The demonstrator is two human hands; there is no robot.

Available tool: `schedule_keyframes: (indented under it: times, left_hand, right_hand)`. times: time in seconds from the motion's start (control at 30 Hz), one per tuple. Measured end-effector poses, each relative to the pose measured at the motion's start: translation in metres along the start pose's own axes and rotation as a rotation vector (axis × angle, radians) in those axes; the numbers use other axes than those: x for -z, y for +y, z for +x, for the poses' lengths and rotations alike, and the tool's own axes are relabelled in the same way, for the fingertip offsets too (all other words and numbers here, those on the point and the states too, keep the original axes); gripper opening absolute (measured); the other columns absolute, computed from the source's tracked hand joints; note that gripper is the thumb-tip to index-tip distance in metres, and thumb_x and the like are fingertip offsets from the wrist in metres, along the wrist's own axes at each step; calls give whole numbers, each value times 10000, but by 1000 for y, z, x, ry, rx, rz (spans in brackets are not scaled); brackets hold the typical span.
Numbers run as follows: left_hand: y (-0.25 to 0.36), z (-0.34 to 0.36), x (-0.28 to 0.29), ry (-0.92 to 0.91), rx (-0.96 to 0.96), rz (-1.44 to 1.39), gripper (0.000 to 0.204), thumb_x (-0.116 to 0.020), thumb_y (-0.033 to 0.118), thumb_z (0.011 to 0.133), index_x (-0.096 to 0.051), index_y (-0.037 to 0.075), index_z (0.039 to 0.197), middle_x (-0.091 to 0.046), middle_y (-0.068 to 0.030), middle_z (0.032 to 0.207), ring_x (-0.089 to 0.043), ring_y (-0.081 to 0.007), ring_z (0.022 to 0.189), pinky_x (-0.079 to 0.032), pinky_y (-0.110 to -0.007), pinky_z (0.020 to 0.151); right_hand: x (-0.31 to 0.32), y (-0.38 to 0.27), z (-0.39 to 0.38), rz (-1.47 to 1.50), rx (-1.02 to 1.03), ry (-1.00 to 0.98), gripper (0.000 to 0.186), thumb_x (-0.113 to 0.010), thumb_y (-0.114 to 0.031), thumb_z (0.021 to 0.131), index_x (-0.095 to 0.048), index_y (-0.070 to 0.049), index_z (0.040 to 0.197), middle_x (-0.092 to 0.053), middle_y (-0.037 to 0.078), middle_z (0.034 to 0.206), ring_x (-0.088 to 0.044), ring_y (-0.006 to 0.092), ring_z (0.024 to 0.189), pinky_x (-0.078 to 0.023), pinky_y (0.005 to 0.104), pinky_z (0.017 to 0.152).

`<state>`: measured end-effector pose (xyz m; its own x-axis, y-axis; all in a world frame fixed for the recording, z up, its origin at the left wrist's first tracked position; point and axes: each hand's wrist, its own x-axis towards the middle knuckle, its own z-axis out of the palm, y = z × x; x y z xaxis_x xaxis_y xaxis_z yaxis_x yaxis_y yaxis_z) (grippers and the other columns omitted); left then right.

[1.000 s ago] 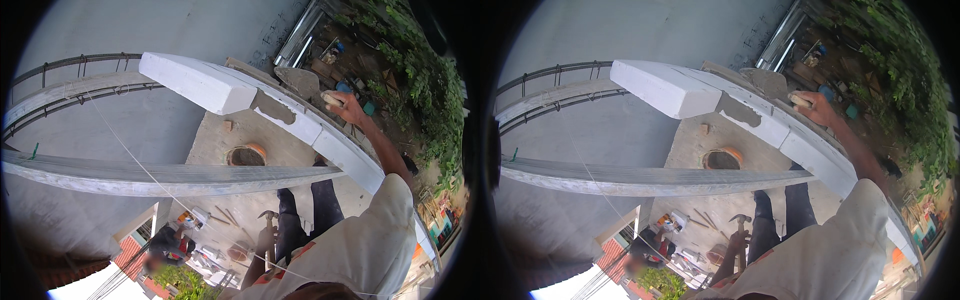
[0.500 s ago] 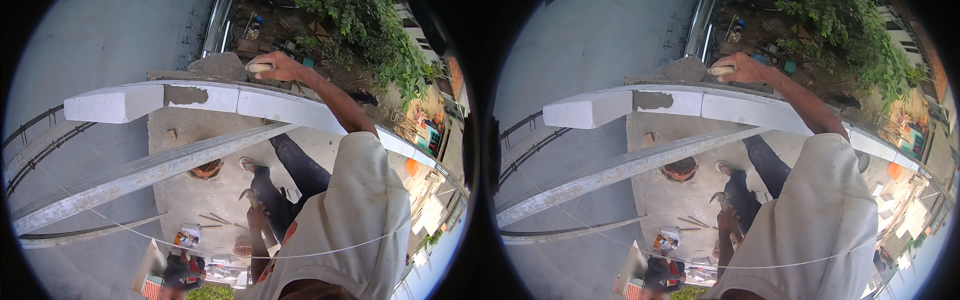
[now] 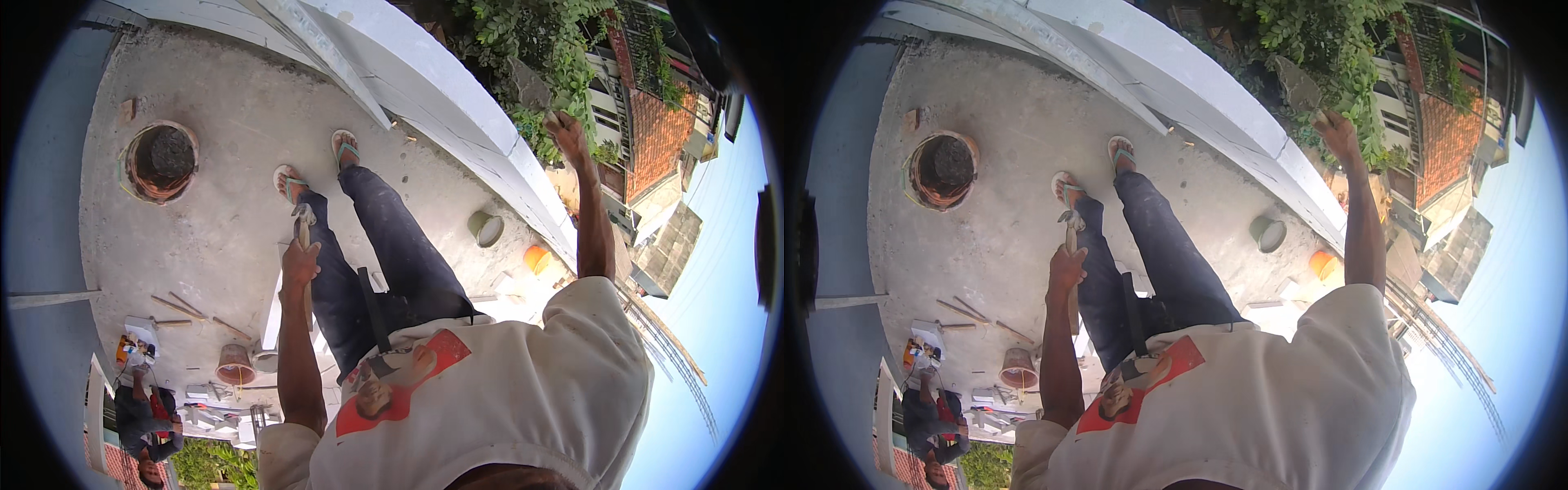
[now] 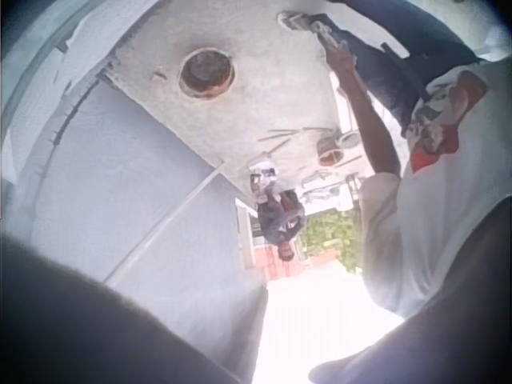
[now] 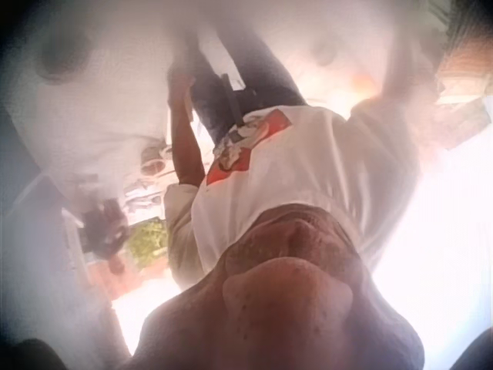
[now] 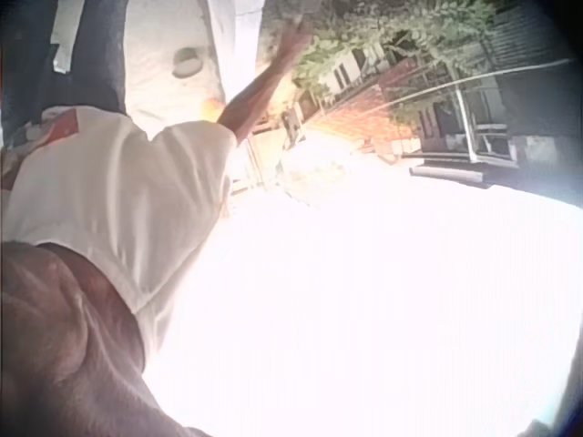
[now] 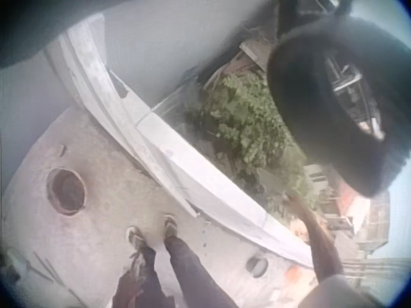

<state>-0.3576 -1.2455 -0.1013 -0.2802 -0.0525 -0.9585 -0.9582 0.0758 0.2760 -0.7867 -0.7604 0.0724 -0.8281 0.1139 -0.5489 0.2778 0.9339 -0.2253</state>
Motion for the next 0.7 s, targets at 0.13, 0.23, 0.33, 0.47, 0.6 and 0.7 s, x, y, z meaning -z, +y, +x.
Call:
schedule_keyframes:
  times: [0.13, 0.23, 0.33, 0.47, 0.6, 0.7]
  left_hand:
    - [-35, 7, -42, 98, -74, 164, 520, -779, 276, 880, -583, -101, 1178, -704, -274, 974, -733, -416, 822, -584, -475, 783]
    - [-42, 11, -69, 186, -68, 232, 482, -805, 267, 842, -590, -77, 1103, -687, -270, 950, -666, -418, 872, -537, -483, 818]
    - [-32, 7, -92, 209, 42, 179, 420, -801, 264, 842, -570, -38, 1022, -646, -137, 721, -639, -208, 493, -535, -376, 499]
    - [-7, -2, -143, 207, 300, -9, 407, -823, 237, 847, -589, -37, 1036, -616, -104, 692, -596, -176, 462, -480, -323, 388]
    - [7, -1, -214, 236, 312, -73, 275, -785, 174, 896, -591, -2, 983, -576, -51, 654, -530, -129, 423, -443, -295, 366]
    - [6, 9, -261, 232, 354, -7, 260, -775, 171, 900, -595, -2, 972, -571, -45, 651, -519, -127, 413, -440, -296, 366]
  right_hand:
    - [3, 63, 14, -100, -141, -150, 224, -691, -288, 973, -643, -75, 925, -545, -10, 683, -474, 79, 511, -359, 294, 454]
    - [1, 118, 48, -105, -172, -275, 217, -689, -278, 979, -635, -77, 918, -538, -11, 681, -489, 88, 509, -367, 294, 452]
    - [-13, 183, 111, -508, 454, -338, 218, -648, -259, 989, -637, -43, 962, -589, 65, 736, -547, 182, 543, -451, 358, 515]
    - [-40, 291, 172, -469, 39, -413, 186, -581, -191, 999, -612, -10, 1031, -636, 150, 839, -630, 297, 689, -512, 433, 610]
    - [-64, 382, 207, -656, 367, -636, 196, -544, -137, 1014, -688, -82, 1134, -695, 83, 1241, -666, 282, 1157, -604, 399, 918]
    - [-79, 424, 202, -665, 116, -615, 269, -580, -194, 1000, -666, -73, 1224, -699, 123, 1252, -689, 309, 1173, -608, 437, 929]
